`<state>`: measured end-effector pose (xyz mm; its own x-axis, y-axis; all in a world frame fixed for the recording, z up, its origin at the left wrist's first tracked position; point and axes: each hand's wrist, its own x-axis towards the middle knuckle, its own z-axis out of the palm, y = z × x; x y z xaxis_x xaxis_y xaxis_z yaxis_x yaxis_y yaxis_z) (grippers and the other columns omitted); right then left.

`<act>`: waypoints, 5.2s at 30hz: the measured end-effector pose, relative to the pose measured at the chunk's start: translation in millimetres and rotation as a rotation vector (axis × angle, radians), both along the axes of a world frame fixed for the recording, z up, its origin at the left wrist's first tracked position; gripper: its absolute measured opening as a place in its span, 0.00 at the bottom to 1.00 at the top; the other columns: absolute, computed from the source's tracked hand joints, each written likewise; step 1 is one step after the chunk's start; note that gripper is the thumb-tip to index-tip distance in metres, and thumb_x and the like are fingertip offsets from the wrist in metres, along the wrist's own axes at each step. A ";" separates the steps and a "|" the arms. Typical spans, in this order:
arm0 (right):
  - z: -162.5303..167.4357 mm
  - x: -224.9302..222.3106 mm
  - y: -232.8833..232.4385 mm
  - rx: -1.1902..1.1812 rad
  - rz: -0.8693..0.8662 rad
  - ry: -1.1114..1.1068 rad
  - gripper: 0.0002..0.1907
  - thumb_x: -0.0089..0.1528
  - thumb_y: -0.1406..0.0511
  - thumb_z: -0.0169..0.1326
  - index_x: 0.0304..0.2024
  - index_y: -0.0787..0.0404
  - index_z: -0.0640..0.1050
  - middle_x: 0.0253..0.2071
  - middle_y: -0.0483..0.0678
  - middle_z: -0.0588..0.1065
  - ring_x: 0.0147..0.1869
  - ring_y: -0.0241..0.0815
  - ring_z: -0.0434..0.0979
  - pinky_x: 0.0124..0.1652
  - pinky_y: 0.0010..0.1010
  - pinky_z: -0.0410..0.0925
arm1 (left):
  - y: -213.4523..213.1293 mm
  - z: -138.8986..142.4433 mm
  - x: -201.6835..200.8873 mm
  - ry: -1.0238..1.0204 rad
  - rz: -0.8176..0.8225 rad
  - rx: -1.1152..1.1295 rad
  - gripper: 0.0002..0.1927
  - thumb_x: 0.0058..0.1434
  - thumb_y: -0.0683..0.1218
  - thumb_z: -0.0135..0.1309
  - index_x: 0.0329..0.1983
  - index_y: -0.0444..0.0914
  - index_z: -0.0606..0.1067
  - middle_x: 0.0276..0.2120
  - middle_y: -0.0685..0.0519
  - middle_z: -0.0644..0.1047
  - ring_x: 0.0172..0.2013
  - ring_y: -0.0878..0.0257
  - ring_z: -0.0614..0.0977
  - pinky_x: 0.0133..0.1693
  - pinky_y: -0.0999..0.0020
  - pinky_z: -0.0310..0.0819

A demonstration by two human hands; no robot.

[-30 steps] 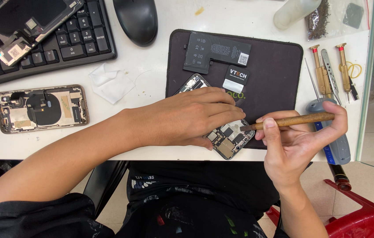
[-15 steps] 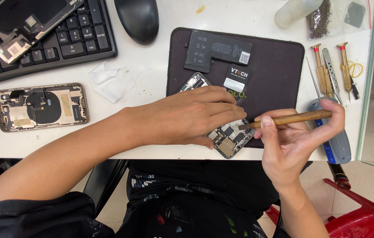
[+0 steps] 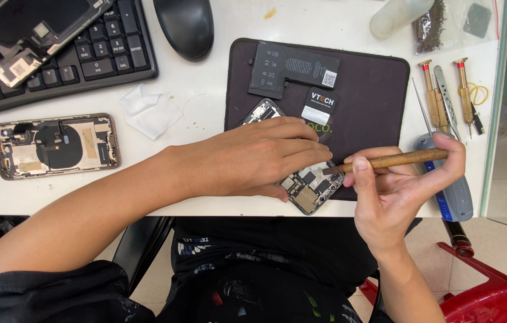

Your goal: The person uses a screwdriver and a wooden stick to manipulate components inside a disassembled smartphone. They then apply a liquid from a bottle onto the internal parts.

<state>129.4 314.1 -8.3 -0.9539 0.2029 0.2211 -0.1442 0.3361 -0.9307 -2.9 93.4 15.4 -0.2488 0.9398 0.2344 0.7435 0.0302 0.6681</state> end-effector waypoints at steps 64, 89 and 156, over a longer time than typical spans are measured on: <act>-8.6 38.1 48.9 -0.635 -0.102 0.157 0.39 0.77 0.77 0.53 0.76 0.49 0.43 0.41 0.60 0.77 0.35 0.41 0.77 0.36 0.24 0.72 | 64.4 28.2 34.7 0.275 0.003 0.134 0.07 0.64 0.40 0.58 0.34 0.32 0.73 0.34 0.49 0.73 0.38 0.55 0.75 0.44 0.60 0.73; 40.4 15.0 45.8 0.631 -0.029 -0.256 0.41 0.64 0.65 0.61 0.73 0.67 0.55 0.22 0.52 0.74 0.21 0.45 0.75 0.25 0.33 0.67 | 11.0 38.3 104.0 0.387 -0.287 -0.025 0.09 0.63 0.45 0.58 0.37 0.37 0.72 0.36 0.50 0.72 0.40 0.53 0.77 0.44 0.57 0.75; -17.0 -19.5 12.3 -0.006 -0.102 -0.117 0.51 0.74 0.77 0.51 0.77 0.45 0.28 0.44 0.64 0.81 0.41 0.45 0.87 0.42 0.27 0.80 | -8.1 -28.0 -6.5 0.431 0.098 -0.200 0.35 0.62 0.62 0.54 0.66 0.36 0.70 0.58 0.41 0.71 0.58 0.47 0.72 0.58 0.50 0.67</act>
